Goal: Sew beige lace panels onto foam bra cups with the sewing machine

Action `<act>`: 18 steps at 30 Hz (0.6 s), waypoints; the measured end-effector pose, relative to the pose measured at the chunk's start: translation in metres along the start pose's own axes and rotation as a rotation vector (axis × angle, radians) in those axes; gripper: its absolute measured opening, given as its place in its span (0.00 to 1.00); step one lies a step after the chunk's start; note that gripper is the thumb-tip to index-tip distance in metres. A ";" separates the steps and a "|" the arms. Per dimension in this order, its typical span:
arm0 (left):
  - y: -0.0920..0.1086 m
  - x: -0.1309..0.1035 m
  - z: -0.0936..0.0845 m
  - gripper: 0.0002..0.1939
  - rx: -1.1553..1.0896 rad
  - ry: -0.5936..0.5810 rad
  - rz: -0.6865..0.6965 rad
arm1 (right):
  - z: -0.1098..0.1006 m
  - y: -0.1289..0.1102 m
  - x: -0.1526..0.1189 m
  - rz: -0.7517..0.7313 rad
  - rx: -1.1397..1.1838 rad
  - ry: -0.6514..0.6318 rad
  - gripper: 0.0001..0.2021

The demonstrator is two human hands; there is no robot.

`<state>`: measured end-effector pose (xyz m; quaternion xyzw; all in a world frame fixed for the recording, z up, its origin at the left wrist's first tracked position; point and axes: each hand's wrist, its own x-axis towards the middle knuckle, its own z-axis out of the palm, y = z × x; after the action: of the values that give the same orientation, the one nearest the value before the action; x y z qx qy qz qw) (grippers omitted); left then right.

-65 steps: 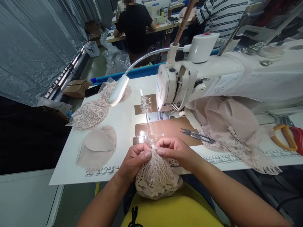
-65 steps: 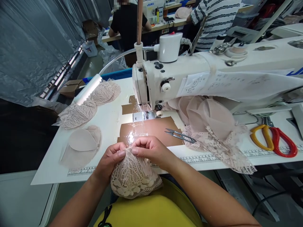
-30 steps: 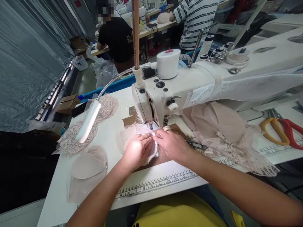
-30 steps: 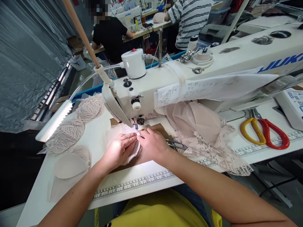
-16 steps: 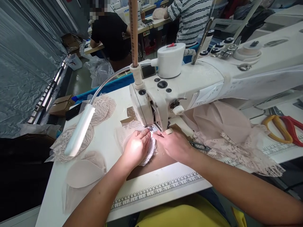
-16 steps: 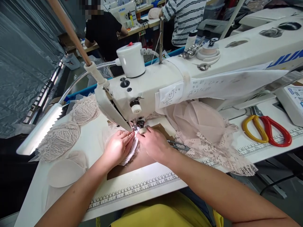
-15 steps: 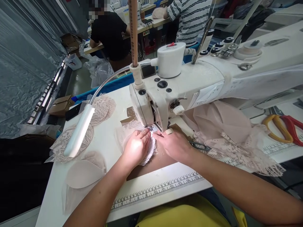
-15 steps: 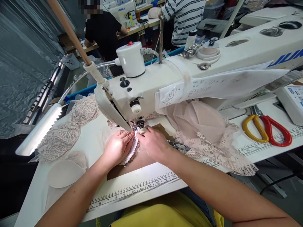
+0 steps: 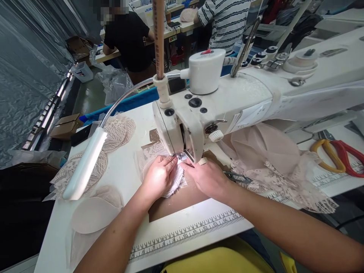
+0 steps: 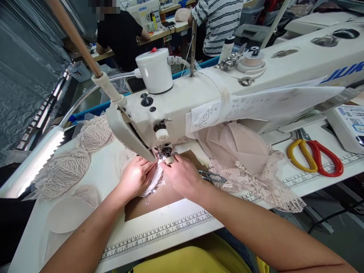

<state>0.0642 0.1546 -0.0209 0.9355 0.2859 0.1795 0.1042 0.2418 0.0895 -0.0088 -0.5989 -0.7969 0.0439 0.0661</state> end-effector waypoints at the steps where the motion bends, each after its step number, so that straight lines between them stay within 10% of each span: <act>1: 0.000 0.001 0.000 0.14 0.008 -0.001 -0.003 | 0.000 0.000 0.000 -0.008 0.005 -0.009 0.21; 18: 0.003 -0.014 -0.006 0.20 0.150 -0.024 -0.312 | 0.009 0.007 -0.007 -0.089 0.144 0.173 0.18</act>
<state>0.0525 0.1452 -0.0182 0.8870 0.4391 0.1279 0.0641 0.2490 0.0849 -0.0194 -0.5581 -0.8089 0.0461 0.1792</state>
